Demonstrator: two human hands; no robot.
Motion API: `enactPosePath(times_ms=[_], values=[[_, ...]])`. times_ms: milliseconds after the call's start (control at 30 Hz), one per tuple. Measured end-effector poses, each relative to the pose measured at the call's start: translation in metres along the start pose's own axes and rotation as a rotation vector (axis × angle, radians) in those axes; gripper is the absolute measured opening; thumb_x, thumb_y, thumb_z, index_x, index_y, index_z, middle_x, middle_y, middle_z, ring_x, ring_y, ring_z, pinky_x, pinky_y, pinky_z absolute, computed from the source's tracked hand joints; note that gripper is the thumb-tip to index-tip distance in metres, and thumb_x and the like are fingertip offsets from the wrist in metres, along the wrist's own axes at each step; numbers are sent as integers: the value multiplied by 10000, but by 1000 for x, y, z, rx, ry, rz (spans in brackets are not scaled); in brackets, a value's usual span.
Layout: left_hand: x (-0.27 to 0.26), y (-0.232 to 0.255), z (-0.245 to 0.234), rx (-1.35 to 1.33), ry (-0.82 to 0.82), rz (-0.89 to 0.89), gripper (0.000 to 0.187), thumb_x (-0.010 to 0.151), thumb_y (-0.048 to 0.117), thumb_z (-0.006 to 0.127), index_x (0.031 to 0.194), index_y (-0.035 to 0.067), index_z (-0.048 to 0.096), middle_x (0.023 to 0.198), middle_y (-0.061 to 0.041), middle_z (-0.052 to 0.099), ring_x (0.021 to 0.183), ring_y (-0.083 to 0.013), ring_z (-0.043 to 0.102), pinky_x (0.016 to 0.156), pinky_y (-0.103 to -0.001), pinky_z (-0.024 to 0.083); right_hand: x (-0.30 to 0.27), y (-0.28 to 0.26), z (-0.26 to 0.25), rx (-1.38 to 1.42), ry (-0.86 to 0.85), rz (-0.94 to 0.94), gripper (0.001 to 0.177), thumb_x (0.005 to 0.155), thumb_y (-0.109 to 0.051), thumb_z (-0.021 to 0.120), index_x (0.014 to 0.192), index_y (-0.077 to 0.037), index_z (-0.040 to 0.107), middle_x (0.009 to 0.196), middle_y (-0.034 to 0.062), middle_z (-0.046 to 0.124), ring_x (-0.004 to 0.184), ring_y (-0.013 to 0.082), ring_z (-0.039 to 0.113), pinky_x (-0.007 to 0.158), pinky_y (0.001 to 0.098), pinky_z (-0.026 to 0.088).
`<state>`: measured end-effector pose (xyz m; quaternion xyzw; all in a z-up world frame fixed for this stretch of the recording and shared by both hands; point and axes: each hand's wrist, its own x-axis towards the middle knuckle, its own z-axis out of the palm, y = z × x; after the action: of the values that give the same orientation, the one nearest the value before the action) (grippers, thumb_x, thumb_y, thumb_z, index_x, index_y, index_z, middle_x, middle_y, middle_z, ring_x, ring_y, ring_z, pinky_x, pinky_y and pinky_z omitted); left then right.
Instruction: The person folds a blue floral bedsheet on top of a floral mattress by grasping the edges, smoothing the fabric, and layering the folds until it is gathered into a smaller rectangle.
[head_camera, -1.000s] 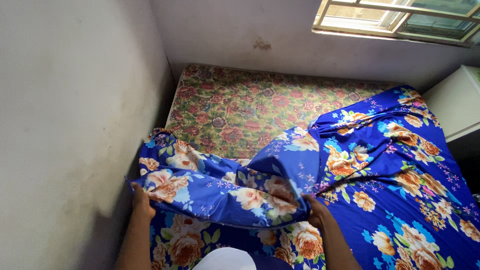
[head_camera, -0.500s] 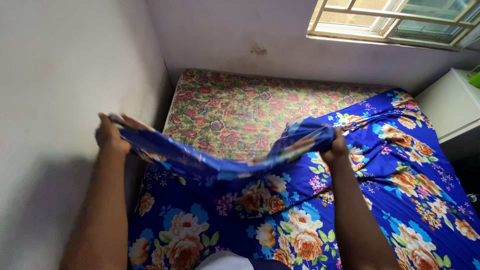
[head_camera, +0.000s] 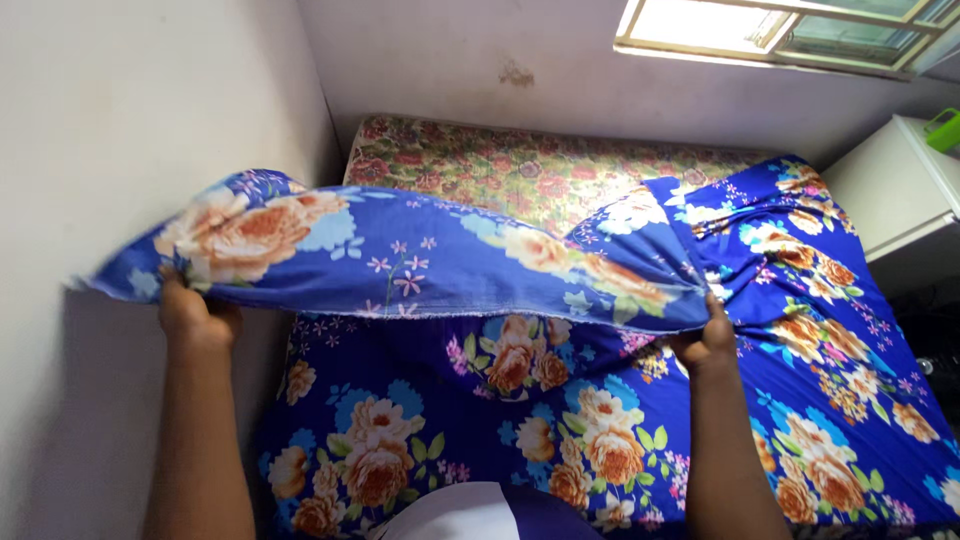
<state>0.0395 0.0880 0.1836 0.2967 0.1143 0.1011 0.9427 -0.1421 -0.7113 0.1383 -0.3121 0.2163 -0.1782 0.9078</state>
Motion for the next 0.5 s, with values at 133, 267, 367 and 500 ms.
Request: enactPosePath(times_ms=[133,267,367,500], values=[[-23,-11,-42,56,105,-65,584,1073,505,302,1437,162,604,1459,-51,659,1305,-243,667,1088,-447,577,-26,26,-28,50,111,77,400,1102,-339,464,1310,-42,633,1292,133,720,1179,293,708,1065,484,552],[-62,-6,-51,143,90,-83,584,1071,512,298,1448,168,581,1474,-55,637,1342,-248,635,1118,-449,531,-53,47,-38,48,174,91,397,1097,-366,472,1301,-74,647,1284,109,727,1163,288,711,1052,487,553],[-94,2,-48,173,38,-87,546,1079,486,356,1445,146,577,1488,-65,623,1367,-257,615,1146,-451,511,-75,65,-50,-21,267,92,421,1094,-420,454,1296,-104,645,1280,80,723,1157,268,699,1040,482,555],[-122,10,-60,208,50,-109,530,1036,455,370,1394,131,589,1449,-80,625,1334,-265,617,1129,-472,504,-105,86,-67,29,372,55,478,1071,-421,376,1308,-111,652,1310,102,720,1150,294,725,1004,527,573]])
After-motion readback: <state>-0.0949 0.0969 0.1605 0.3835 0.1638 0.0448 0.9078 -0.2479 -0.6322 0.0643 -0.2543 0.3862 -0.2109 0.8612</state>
